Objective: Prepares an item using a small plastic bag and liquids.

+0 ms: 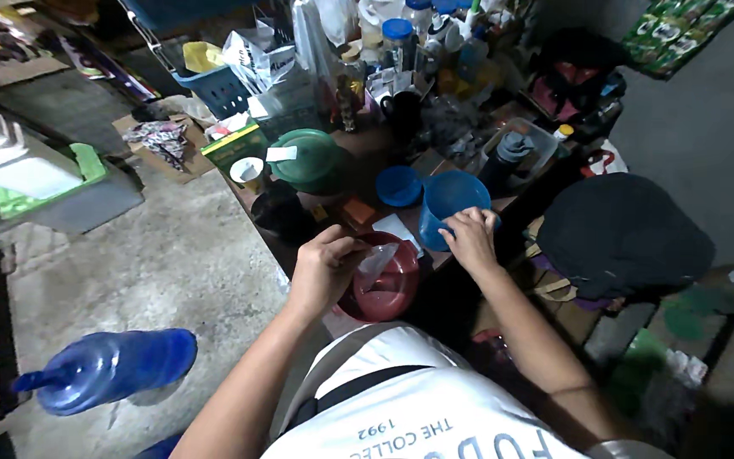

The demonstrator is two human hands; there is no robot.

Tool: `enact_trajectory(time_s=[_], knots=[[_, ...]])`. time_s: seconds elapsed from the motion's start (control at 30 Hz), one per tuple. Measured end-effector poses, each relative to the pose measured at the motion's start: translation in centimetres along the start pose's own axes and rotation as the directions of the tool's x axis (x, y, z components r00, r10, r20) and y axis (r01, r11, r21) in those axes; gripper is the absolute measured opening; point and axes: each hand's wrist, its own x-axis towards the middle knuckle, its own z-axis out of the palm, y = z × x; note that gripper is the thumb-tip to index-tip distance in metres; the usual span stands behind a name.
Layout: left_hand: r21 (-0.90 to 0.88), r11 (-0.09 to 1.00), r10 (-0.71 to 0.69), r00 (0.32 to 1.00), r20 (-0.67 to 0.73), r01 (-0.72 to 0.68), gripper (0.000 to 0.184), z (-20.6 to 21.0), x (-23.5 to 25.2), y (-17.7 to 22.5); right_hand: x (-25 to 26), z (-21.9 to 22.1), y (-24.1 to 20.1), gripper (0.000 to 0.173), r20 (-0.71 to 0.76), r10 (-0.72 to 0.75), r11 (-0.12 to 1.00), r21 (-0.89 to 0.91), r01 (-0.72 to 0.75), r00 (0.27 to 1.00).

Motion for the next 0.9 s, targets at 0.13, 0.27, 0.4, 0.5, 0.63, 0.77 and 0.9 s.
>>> enact_trajectory(time_s=[0.13,0.27,0.4,0.5,0.63,0.77,0.9], knots=[[0.003,1.000,0.001,1.000,-0.012,-0.001,0.004,0.2,0.3,0.3,-0.5,0.1,-0.4,0.012,-0.030,-0.073,0.997,-0.003,0.073,0.997],[0.014,1.000,-0.006,1.000,-0.013,0.006,0.006,0.4,1.1,0.7,-0.8,-1.3,-2.2,0.042,-0.079,-0.026,0.998,0.049,0.030,0.997],[0.019,1.000,-0.022,1.000,-0.001,0.022,0.006,0.9,2.4,1.6,-1.8,-1.3,-4.9,0.057,0.011,-0.028,0.882,0.471,0.020,1.000],[0.019,1.000,0.000,1.000,0.013,0.000,0.006,1.7,3.6,1.8,-2.4,-0.5,-5.8,0.065,0.125,0.019,0.765,0.636,-0.095,0.992],[0.026,1.000,0.002,0.999,0.041,-0.003,0.007,3.0,4.8,2.0,-3.7,1.1,-5.6,0.034,0.175,0.174,0.738,0.628,-0.246,0.969],[0.023,1.000,0.008,0.999,0.050,-0.009,0.004,4.1,5.4,1.8,-6.5,3.5,-4.3,0.034,0.535,0.000,0.946,0.275,-0.174,0.845],[0.029,0.999,0.013,0.997,0.079,-0.016,0.005,4.3,6.1,2.0,-7.2,3.9,-3.7,0.038,0.560,-0.031,0.994,0.101,-0.032,0.828]])
